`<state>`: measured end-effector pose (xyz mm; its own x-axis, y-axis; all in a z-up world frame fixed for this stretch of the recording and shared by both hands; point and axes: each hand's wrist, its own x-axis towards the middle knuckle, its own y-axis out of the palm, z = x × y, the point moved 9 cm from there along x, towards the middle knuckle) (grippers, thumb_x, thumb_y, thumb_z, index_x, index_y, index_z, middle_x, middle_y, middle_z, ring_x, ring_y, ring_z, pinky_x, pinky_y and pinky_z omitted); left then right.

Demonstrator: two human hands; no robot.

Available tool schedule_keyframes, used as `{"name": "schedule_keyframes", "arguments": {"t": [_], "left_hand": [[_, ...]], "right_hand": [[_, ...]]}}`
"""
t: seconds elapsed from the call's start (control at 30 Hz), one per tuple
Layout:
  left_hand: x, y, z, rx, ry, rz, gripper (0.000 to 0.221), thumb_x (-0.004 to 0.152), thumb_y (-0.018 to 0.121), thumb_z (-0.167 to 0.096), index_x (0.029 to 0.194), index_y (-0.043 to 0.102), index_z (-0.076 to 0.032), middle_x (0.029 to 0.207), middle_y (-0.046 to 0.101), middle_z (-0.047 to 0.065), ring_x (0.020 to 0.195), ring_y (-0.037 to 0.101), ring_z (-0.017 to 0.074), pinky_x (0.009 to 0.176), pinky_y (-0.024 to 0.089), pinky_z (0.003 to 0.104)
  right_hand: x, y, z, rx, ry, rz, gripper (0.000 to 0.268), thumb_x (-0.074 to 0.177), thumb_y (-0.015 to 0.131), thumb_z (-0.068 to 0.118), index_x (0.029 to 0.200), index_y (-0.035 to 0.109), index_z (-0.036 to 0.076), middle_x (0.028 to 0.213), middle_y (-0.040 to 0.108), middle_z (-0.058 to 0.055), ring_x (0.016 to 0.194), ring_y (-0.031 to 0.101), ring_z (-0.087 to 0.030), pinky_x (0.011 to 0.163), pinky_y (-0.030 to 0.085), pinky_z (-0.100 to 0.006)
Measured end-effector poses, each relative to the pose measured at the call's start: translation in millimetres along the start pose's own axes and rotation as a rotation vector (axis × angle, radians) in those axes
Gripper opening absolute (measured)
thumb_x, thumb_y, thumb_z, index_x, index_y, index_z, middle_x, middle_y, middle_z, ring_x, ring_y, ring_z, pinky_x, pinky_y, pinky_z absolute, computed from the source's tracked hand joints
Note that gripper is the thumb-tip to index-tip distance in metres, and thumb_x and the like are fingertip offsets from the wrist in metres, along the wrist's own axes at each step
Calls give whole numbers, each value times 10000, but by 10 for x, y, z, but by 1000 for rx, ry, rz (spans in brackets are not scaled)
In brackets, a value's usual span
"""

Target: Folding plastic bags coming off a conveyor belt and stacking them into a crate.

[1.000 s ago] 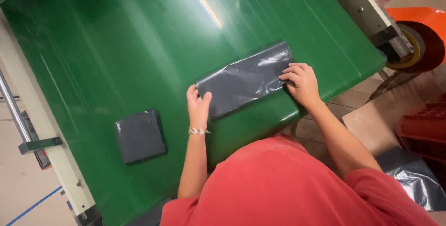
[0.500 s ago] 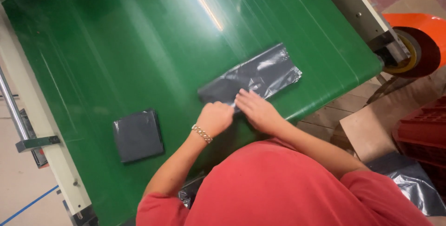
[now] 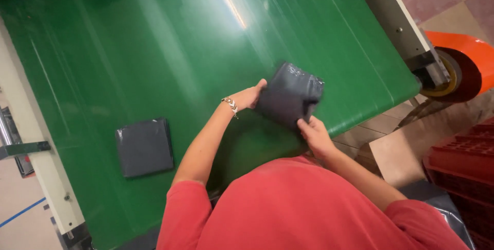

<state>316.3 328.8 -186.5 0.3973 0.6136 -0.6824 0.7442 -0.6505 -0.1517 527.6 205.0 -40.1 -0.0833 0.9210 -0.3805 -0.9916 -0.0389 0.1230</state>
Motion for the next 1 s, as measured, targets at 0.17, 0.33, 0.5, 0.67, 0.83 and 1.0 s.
{"name": "schedule_keyframes", "arguments": {"t": [0.17,0.33,0.5,0.67,0.83,1.0], "left_hand": [[-955,-97,-1091,336,317,-250,562,982,425,-597,1074,622,-79,1061,684,198,1067,640,388,938,500,480],[-970,68,-1238,886,499,-764,406,981,441,-578,885,487,-186,658,648,62,622,711,316,593,587,423],[-1107,105,-1402,1045,490,-1189,371,939,480,-576,845,495,-217,619,578,-18,503,667,224,518,557,387],[-1181,160,-1538,995,515,-1294,325,794,635,-507,867,525,-209,728,520,-21,679,629,221,492,534,379],[-2158,467,-1686,1063,796,-1474,171,960,449,-294,834,468,-181,745,406,12,670,495,230,435,409,384],[-3540,434,-1214,778,1041,-1666,264,1012,438,-422,953,550,-190,939,583,-12,771,617,176,624,524,297]], "right_hand": [[469,-248,-572,447,229,-6,178,1064,485,175,1211,532,87,1129,679,-106,1010,718,-268,867,579,-515],[524,-320,-643,586,312,24,185,1062,453,181,1226,517,125,1206,641,-133,1087,691,-357,917,540,-599],[515,-451,-705,562,271,-12,197,1044,467,188,1223,542,155,1232,634,-186,1115,662,-385,947,522,-609],[-15,-441,6,198,69,-127,393,1023,542,165,1374,457,8,1111,529,-74,987,598,-173,886,588,-420],[-56,-141,290,-93,-161,-79,478,1029,550,112,1434,376,-72,1233,458,-172,1073,509,-222,906,533,-405],[-40,718,595,-40,-495,199,656,1021,562,48,1551,176,17,1397,445,-293,1292,463,-326,1094,434,-465]]}}
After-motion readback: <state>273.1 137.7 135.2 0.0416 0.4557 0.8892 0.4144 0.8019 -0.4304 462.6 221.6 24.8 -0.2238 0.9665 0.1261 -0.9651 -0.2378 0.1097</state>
